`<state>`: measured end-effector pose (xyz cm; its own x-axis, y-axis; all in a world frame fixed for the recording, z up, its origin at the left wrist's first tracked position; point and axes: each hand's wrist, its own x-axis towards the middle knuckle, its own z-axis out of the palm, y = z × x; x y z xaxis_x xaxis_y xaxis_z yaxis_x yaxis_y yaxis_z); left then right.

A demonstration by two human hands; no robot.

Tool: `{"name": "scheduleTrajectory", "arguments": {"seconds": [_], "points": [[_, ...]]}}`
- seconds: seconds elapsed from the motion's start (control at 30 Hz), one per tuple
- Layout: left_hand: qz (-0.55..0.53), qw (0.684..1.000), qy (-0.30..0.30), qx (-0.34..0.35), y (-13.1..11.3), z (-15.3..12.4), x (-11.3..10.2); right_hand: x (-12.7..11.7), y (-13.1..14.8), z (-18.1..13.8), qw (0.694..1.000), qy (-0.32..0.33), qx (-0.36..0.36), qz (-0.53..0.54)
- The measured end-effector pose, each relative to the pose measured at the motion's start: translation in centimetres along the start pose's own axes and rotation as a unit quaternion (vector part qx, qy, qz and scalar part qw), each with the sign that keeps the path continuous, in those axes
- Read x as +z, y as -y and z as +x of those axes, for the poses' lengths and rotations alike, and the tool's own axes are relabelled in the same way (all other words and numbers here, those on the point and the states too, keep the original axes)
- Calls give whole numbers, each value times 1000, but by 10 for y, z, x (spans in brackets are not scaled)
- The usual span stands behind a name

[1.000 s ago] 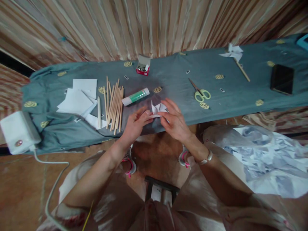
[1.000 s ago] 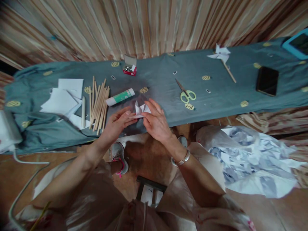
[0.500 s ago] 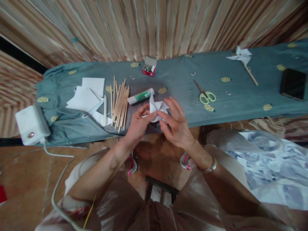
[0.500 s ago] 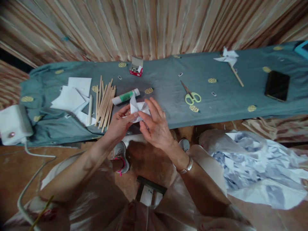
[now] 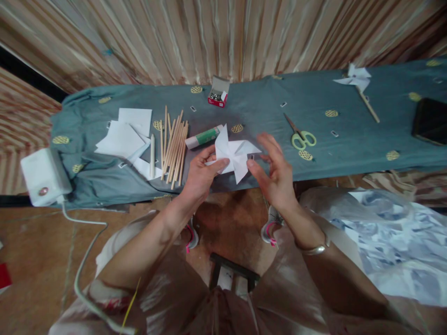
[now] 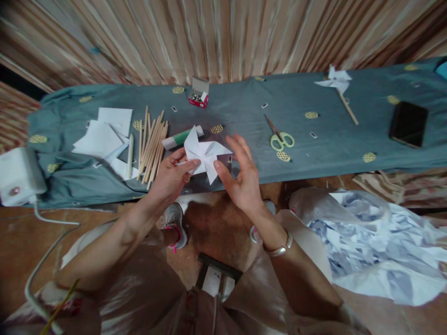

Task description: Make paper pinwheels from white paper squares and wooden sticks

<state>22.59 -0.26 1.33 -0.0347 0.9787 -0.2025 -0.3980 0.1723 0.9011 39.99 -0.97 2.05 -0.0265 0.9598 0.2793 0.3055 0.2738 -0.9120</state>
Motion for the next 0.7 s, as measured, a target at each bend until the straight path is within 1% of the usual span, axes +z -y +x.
{"name": "scheduleTrajectory", "arguments": {"seconds": [0.07, 0.17, 0.27, 0.5, 0.7], "points": [[3, 1000, -1, 2, -1, 0, 1, 1, -2, 2, 992, -6, 79, 96], [-2, 1000, -5, 1, -3, -2, 5, 5, -1, 4, 958, 27, 174, 226], [3, 1000, -7, -6, -4, -4, 8, 6, 2, 5, 930, 39, 232, 284], [10, 1000, -20, -7, -4, -3, 10, 4, 6, 8, 914, 22, 268, 303], [4, 1000, -10, 4, -4, -2, 10, 4, 10, 9, 912, 14, 272, 308]]}}
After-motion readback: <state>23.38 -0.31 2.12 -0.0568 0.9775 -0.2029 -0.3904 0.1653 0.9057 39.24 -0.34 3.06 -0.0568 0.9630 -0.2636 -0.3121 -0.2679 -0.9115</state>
